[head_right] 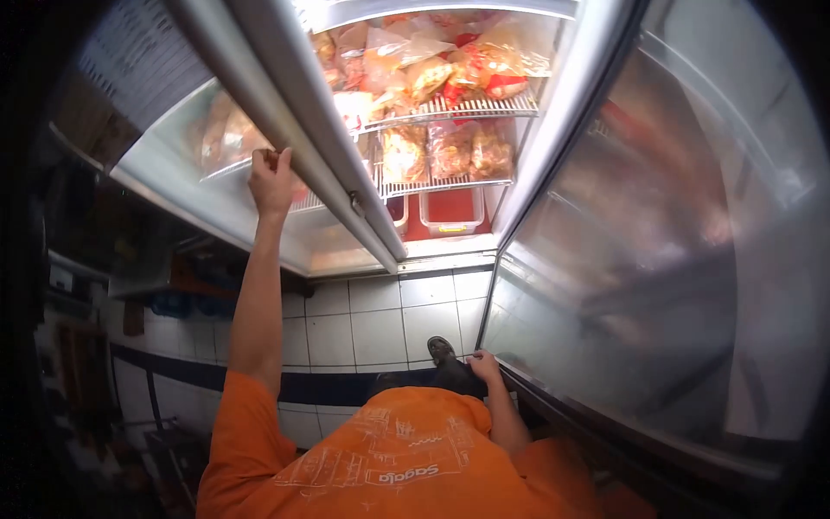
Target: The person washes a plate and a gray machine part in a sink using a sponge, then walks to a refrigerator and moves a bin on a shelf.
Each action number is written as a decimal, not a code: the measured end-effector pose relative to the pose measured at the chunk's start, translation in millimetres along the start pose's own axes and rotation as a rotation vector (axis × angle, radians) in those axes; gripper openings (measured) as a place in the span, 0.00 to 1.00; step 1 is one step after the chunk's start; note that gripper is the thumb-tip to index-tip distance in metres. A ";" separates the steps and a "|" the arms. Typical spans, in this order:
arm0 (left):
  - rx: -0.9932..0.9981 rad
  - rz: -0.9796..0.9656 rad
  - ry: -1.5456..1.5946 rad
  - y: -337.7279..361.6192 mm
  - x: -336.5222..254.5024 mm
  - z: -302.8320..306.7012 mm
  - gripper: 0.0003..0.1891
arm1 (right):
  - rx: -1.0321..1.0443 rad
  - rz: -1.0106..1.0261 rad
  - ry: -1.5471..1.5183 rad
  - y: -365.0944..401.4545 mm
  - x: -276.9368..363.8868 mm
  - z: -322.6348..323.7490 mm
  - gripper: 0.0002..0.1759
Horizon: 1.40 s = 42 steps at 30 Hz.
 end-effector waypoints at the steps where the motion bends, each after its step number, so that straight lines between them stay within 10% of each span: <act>1: 0.008 0.001 0.082 -0.7 4.4 -1.4 0.12 | 0.001 0.004 0.023 -1.8 -0.5 1.3 0.23; 18: 0.291 -0.075 0.385 137.3 36.1 99.4 0.08 | -0.020 -0.281 -0.224 -1.4 -9.8 -2.9 0.21; 24: 0.075 0.132 0.255 244.4 87.9 162.2 0.14 | 0.017 -0.278 0.230 -40.0 24.0 -17.8 0.20; 26: -0.059 -0.152 -0.430 288.7 75.8 184.4 0.20 | 0.103 -0.284 0.310 -61.2 33.4 -28.0 0.20; 28: -0.328 0.111 0.301 357.1 153.3 204.9 0.22 | 0.182 -0.216 0.418 -89.6 52.6 -40.5 0.20; 31: -0.747 0.362 0.141 397.0 149.1 194.3 0.21 | 0.232 -0.092 0.617 -149.8 74.2 -56.8 0.21; 33: -0.091 0.866 -0.688 458.6 186.4 135.9 0.14 | 0.196 -0.056 0.493 -168.1 96.2 -51.2 0.18; 35: -0.009 1.076 0.183 459.3 202.5 19.3 0.07 | 0.131 0.059 0.412 -196.6 120.1 -58.3 0.17; 37: 0.589 0.717 0.140 425.4 203.2 -77.0 0.09 | 0.159 0.194 0.307 -219.9 139.1 -69.6 0.15; 39: 0.778 0.360 -0.161 364.1 228.2 -129.5 0.11 | 0.170 0.225 0.291 -228.0 164.9 -81.3 0.15; 42: 0.950 0.436 -0.521 369.7 296.9 -139.7 0.16 | 0.174 0.230 0.332 -221.6 154.4 -99.2 0.13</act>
Point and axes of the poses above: each hand's wrist, its own y-axis away from the middle knuckle, its own z-axis out of the back of the hand, x = y × z, the point moved 9 cm from there along -y, towards the middle knuckle, and after that the axes turned 14 degrees about x, right-handed, at the moved point
